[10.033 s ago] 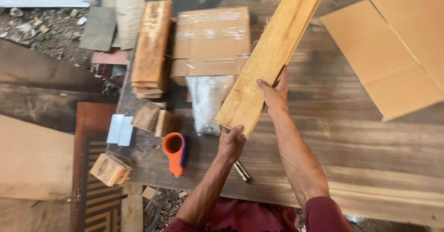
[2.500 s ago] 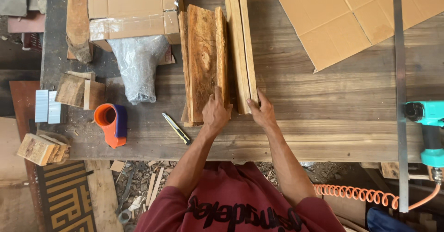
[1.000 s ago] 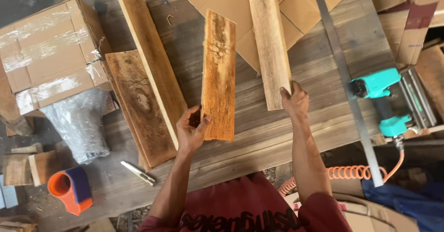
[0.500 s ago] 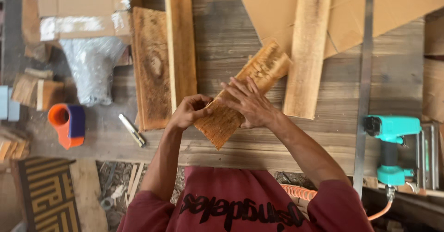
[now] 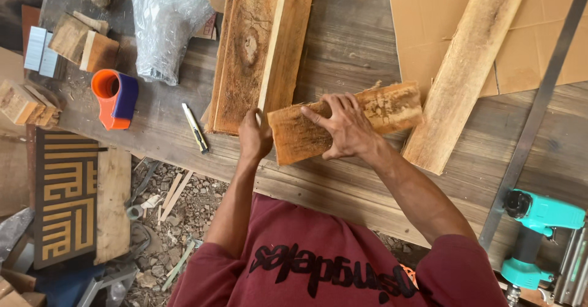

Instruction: The person assembles a rectangular wooden frame by arranging planks on a workbench and securing them with a pneumatic nail gun. They position each plank, align the corners, and drive nails into the joints to form a stable frame.

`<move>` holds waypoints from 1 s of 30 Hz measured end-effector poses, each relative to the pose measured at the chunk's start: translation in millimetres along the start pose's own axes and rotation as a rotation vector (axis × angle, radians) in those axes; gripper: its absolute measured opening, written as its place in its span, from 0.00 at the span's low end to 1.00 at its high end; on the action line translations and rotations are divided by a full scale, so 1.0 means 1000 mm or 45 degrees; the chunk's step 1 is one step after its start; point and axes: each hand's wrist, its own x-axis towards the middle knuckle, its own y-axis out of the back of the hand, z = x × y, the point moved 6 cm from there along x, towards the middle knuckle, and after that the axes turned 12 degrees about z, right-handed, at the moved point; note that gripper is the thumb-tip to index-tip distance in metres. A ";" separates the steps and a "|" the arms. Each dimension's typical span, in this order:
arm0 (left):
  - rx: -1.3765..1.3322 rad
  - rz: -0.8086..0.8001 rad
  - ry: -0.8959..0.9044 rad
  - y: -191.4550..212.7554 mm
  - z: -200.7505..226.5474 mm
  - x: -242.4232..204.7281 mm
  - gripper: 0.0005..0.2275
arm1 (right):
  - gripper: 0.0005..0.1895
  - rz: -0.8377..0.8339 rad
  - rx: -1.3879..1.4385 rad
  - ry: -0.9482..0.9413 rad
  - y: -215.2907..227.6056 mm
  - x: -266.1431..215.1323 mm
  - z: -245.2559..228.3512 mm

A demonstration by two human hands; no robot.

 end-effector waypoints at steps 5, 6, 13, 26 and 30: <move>-0.209 0.023 -0.079 -0.031 -0.005 -0.013 0.10 | 0.72 0.098 -0.087 -0.143 0.020 -0.001 0.010; -0.239 0.028 -0.155 -0.031 0.014 -0.021 0.18 | 0.72 0.110 -0.140 -0.197 0.019 -0.004 0.018; -0.418 0.100 -0.388 -0.064 0.099 -0.039 0.26 | 0.71 0.111 -0.157 -0.446 -0.001 -0.043 0.083; -0.311 -0.419 -0.702 -0.046 0.128 -0.022 0.36 | 0.68 -0.026 -0.093 -0.395 0.009 -0.046 0.097; -0.298 -0.439 -0.752 -0.046 0.125 -0.022 0.35 | 0.70 -0.136 -0.038 -0.421 0.013 -0.039 0.096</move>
